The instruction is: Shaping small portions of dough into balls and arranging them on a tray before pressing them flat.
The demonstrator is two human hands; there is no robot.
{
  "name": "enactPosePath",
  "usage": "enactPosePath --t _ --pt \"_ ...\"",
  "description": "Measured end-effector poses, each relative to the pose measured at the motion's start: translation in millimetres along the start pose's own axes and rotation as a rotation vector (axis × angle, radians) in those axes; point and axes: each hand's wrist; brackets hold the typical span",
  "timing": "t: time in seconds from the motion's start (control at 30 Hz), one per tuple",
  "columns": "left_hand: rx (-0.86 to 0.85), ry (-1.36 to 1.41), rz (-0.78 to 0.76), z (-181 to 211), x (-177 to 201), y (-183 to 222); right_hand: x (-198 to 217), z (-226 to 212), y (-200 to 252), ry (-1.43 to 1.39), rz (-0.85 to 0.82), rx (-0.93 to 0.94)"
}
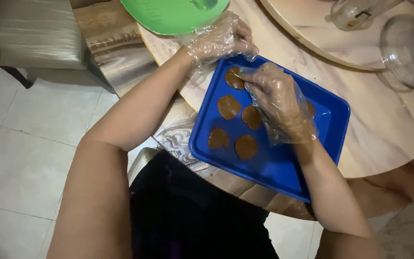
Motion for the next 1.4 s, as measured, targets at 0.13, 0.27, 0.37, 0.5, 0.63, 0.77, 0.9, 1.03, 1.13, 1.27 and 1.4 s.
enactPosePath --t 0.13,0.27,0.37,0.5,0.63,0.77,0.9,1.03,1.13,1.27,1.4 --pt "-0.05 -0.022 -0.022 -11.8 -2.0 -1.9 -3.0 -2.1 0.9 0.066 -0.015 -0.045" --pt "-0.071 -0.02 -0.009 -6.2 -1.2 -0.6 -5.5 -6.3 0.4 0.054 -0.027 -0.102" --pt "-0.123 -0.066 -0.044 -15.2 -0.3 -1.9 -13.8 10.3 2.7 0.058 -0.022 -0.08" --pt "-0.081 -0.001 -0.019 -2.0 0.4 -1.1 -6.6 8.0 1.6 0.081 -0.055 -0.084" --pt "-0.068 -0.032 -0.045 -7.9 1.2 -2.3 8.5 -6.5 3.7 0.051 -0.053 -0.089" --pt "-0.081 0.006 -0.119 2.5 5.6 -0.3 26.3 -37.7 2.7 0.007 -0.097 -0.198" --pt "0.081 -0.034 -0.161 -4.7 -0.4 0.3 31.3 -25.3 12.8 0.026 -0.052 -0.125" --pt "0.002 0.033 -0.132 13.3 -0.1 1.4 52.6 -47.7 37.5 0.073 0.036 -0.065" --pt "0.058 0.086 -0.118 43.2 -1.1 6.5 61.7 -49.8 73.8 0.24 -0.031 -0.165" --pt "0.085 0.138 -0.209 43.9 -4.3 10.3 73.1 -75.7 105.1 0.128 -0.106 -0.463" --pt "0.156 0.17 -0.252 40.9 -21.6 15.9 60.0 -79.1 119.5 0.169 -0.099 -0.458"
Point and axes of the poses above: each hand's wrist, its own y-axis away from the middle knuckle, its own x-axis out of the back of the hand, z = x × y, and after that the axes turned 9 degrees about -x, right-handed
